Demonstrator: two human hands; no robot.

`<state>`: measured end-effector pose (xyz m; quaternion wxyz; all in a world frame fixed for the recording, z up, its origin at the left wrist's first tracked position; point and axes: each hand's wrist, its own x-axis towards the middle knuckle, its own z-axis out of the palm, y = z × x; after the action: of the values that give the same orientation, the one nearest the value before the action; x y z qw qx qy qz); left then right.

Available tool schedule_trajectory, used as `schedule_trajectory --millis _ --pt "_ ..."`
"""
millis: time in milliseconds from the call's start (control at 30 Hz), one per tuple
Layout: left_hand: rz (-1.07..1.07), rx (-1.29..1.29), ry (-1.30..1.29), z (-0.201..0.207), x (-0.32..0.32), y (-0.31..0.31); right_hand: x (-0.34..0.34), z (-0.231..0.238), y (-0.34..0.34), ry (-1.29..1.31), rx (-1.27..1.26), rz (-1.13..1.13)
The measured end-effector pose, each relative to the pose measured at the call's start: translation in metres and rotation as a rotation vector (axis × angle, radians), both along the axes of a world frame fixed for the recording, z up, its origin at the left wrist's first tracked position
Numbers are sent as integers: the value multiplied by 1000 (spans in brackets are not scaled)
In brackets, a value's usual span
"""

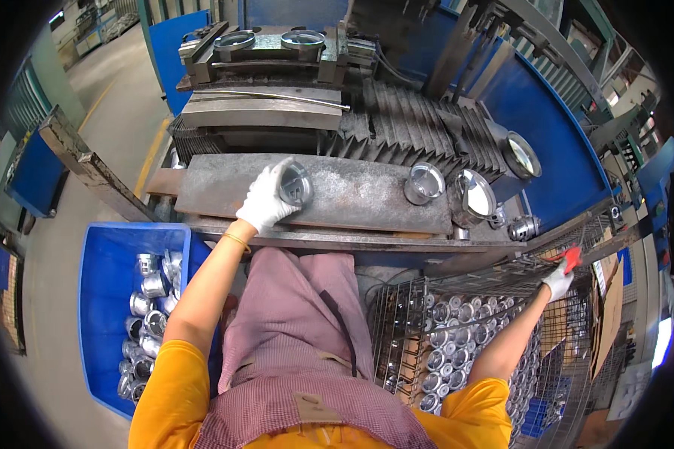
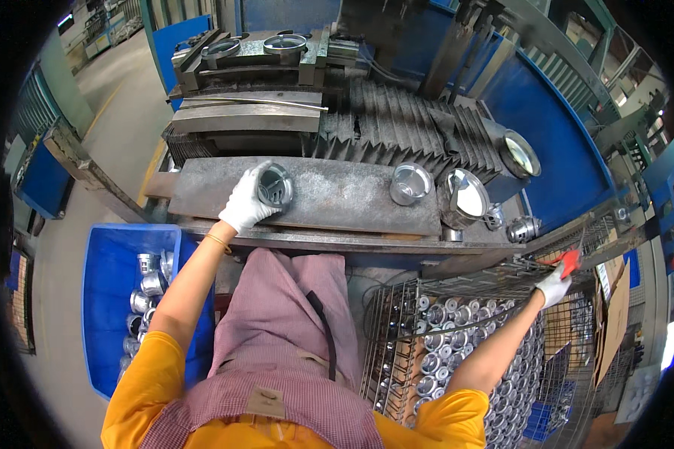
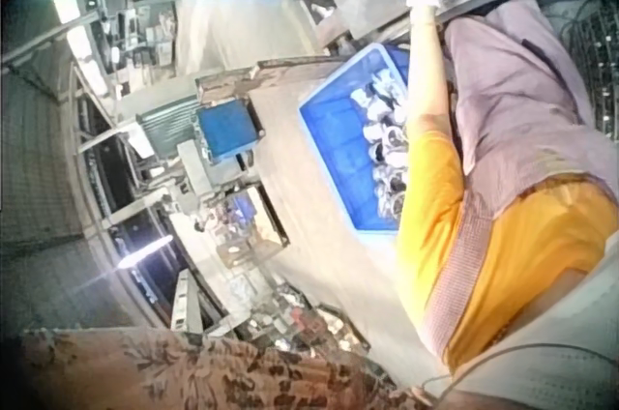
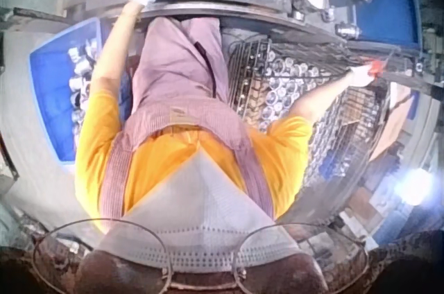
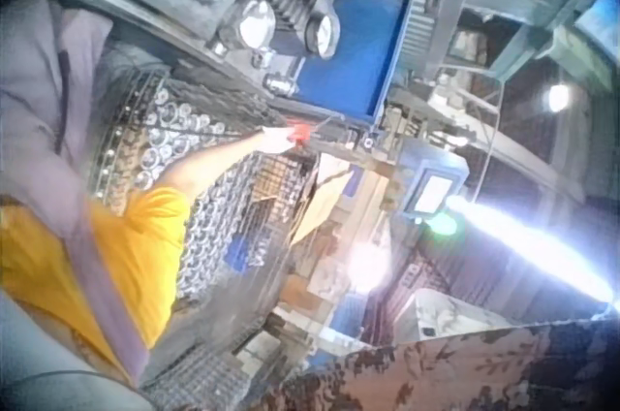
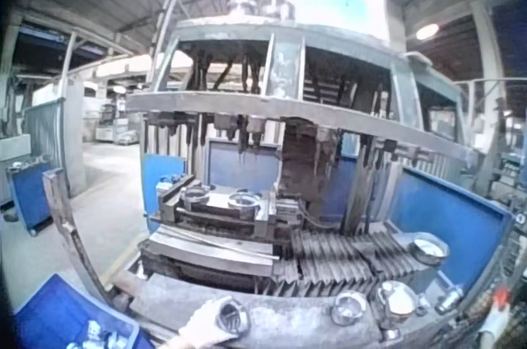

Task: The person loads metal parts into a machine, cleans them using a handheld air blow gun, brushes the machine fixture with a brush, and stacks finished metal parts into a wire container by hand.

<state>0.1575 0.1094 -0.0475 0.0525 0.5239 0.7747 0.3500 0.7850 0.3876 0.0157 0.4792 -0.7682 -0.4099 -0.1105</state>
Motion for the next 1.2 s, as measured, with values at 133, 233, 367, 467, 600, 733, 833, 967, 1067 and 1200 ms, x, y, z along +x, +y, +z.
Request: schedule_trajectory --millis 133,233,367,467,600,733,833,967,1067,1200 --pt "-83 181 -321 -35 -22 11 -84 74 -58 383 131 800" --pt "-39 180 -122 -12 -14 -2 -179 80 -113 648 -69 1314" --pt "59 177 -53 -24 -26 -15 -324 47 -164 665 -1117 1751" --pt "164 106 1 -16 -22 -10 -408 -15 -187 340 -1184 1893" --pt "152 104 115 -13 -29 -16 -459 -27 -204 262 -1157 1896" --pt "165 175 -62 -22 -41 -17 -469 -12 -198 181 -1170 1830" --pt "121 206 -199 -27 -45 -18 -478 -14 -196 -114 -943 1864" --pt "119 204 -175 -42 -61 -17 -482 -13 -199 -143 -903 1846" --pt "75 251 -501 -50 -65 -16 -484 -16 -198 -176 -919 1836" --pt "94 249 -284 -45 -56 -15 -485 -20 -196 -162 -931 1840"
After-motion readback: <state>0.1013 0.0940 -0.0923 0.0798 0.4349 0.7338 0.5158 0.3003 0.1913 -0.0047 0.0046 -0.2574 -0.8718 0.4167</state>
